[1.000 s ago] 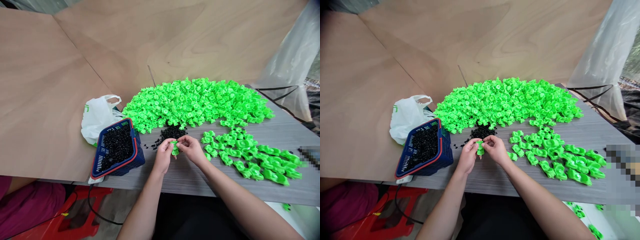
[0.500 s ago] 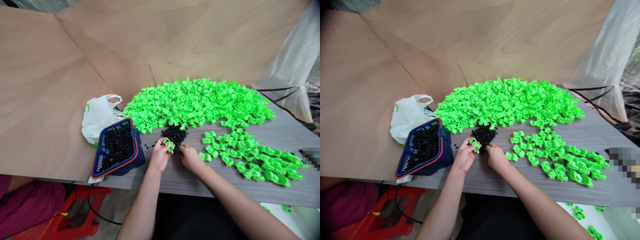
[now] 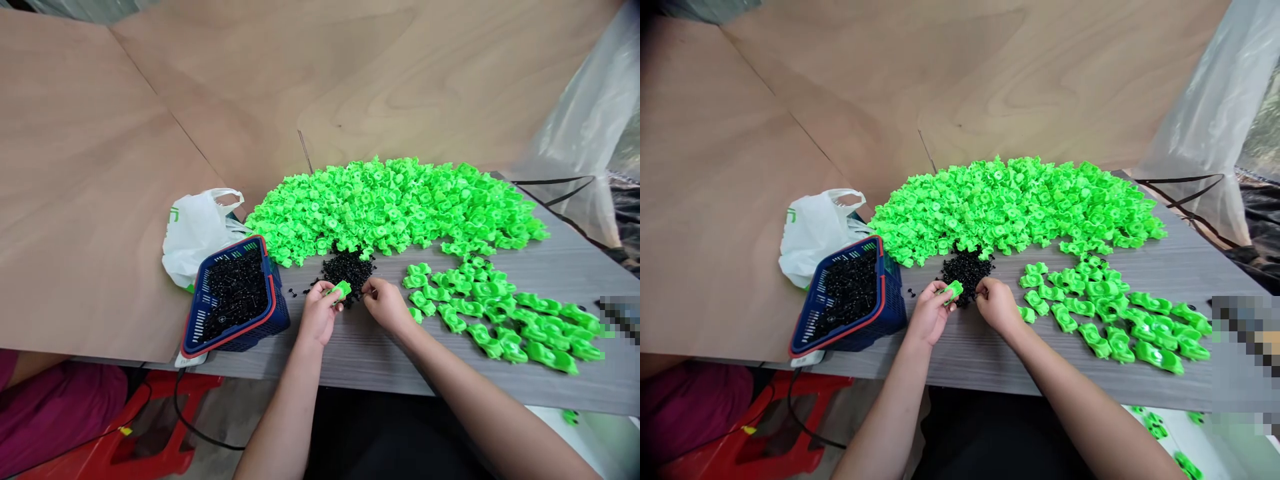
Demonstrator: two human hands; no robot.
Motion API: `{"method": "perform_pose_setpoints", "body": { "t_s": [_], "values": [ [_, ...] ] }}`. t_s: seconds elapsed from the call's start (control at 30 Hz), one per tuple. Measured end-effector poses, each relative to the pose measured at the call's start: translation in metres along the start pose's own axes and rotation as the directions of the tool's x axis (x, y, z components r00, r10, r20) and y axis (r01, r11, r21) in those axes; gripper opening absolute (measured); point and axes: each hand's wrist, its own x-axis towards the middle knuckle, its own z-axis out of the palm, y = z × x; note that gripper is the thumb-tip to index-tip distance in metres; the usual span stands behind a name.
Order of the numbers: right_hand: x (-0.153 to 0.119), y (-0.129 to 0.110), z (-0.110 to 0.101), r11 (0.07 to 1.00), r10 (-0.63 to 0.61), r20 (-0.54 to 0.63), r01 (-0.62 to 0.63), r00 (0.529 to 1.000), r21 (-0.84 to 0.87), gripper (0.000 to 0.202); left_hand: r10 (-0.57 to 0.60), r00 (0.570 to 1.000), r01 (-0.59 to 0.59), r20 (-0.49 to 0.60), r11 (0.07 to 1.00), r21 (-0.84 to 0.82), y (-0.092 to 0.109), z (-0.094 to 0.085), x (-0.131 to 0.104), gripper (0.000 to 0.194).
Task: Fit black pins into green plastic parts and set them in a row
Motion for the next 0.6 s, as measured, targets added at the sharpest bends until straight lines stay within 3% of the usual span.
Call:
{"method": "perform_pose_setpoints", "body": {
  "t_s": [0.2, 0.33, 0.4, 0.5, 0.6],
  "values": [
    [0.007, 0.008, 0.002, 0.957, 0.107, 0.013, -0.107, 0.994, 0.27, 0.014, -0.013, 1.0, 0.013, -0.004, 1.0, 0.028, -0.003, 0.006, -0.001, 0.038],
    [0.009, 0.006, 0.003, 0.854, 0.163, 0.034, -0.158, 0.986, 0.495, 0.015, 0.01, 1.0, -0.007, -0.026, 0.993, 0.121, -0.005, 0.01, -0.003, 0.038],
    [0.008, 0.002, 0.003, 0.748, 0.217, 0.023, -0.182, 0.976, 0.638, 0.02, 0.035, 0.999, -0.029, -0.038, 0.988, 0.152, -0.006, 0.012, -0.003, 0.037],
    [0.002, -0.007, 0.006, 0.492, 0.343, -0.001, -0.178, 0.939, 0.852, 0.026, 0.071, 0.997, -0.065, -0.026, 0.981, 0.184, -0.007, 0.014, -0.004, 0.04],
    [-0.013, -0.013, 0.014, 0.294, 0.42, 0.078, -0.217, 0.904, 0.931, 0.027, 0.101, 0.995, -0.097, -0.004, 0.964, 0.247, -0.008, 0.014, -0.004, 0.054]
  ]
}}
